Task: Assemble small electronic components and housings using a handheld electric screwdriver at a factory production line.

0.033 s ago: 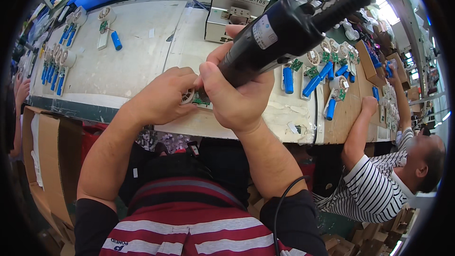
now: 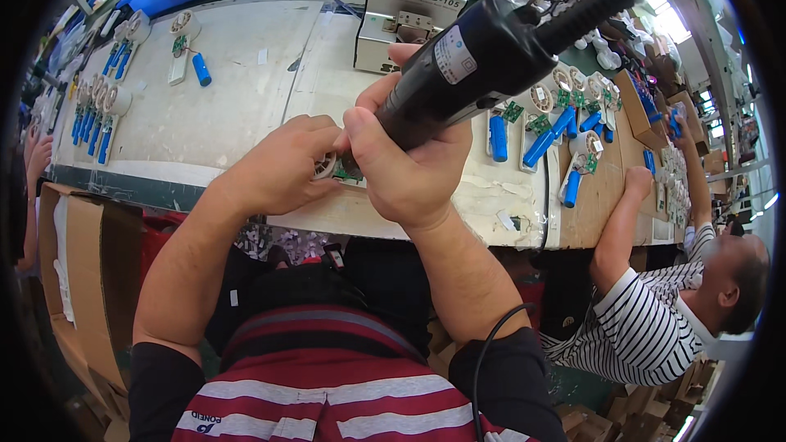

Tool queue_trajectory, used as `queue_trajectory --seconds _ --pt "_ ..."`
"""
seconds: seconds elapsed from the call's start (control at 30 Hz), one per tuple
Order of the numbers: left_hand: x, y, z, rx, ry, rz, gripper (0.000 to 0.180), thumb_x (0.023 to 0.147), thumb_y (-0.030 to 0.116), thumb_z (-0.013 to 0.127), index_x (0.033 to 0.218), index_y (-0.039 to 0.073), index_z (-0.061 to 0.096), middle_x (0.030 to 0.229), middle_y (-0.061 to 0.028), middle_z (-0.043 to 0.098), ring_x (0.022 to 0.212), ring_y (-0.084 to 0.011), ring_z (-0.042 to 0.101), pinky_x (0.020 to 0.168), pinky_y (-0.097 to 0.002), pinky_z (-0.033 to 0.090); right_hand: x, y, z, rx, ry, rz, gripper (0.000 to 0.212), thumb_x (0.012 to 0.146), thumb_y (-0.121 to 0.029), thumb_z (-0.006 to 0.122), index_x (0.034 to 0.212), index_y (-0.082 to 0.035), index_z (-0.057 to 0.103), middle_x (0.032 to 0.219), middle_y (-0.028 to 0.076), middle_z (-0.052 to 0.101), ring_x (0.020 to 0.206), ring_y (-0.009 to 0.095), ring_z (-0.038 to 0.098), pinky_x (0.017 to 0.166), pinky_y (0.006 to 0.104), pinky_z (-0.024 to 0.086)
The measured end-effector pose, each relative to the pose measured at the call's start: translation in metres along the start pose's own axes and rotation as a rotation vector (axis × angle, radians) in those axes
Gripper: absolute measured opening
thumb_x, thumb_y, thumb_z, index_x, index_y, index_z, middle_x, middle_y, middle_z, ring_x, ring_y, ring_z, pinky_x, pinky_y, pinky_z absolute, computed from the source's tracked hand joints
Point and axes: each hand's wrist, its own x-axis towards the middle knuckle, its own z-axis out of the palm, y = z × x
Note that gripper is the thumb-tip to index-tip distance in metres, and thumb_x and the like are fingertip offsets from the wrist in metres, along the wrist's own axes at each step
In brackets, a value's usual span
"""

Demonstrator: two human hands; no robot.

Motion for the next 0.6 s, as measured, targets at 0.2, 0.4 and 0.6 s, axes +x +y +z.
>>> queue_trajectory --seconds 0.2,0.4,0.6 --pt "0.0 0.0 0.001 0.025 -0.006 -0.001 0.034 0.081 0.012 0.086 0.11 0.006 0.067 0.109 -0.0139 0.067 0.109 -0.0389 0.064 0.099 -0.0475 0.053 -0.003 0.008 -0.001 0.06 -0.024 -0.012 0.065 0.098 0.002 0.069 0.156 0.0 0.041 0.091 0.014 0.067 0.073 0.023 0.072 0.073 0.0409 0.064" --pt "0.001 -0.004 0.005 0.003 0.019 0.037 0.036 0.082 0.013 0.086 0.112 0.006 0.068 0.109 -0.0138 0.067 0.11 -0.0393 0.064 0.099 -0.048 0.052 -0.003 0.011 0.002 0.07 -0.042 -0.008 0.064 0.098 0.003 0.07 0.155 0.0 0.042 0.092 0.014 0.067 0.073 0.023 0.071 0.074 0.0401 0.064" --pt "0.001 0.0 0.004 -0.025 0.015 -0.025 0.035 0.083 0.013 0.085 0.114 0.008 0.069 0.11 -0.0137 0.067 0.112 -0.0398 0.064 0.101 -0.0492 0.052 -0.011 0.012 0.003 -0.03 -0.076 -0.019 0.056 0.095 0.003 0.075 0.144 -0.002 0.048 0.095 0.016 0.068 0.076 0.022 0.072 0.074 0.0348 0.061"
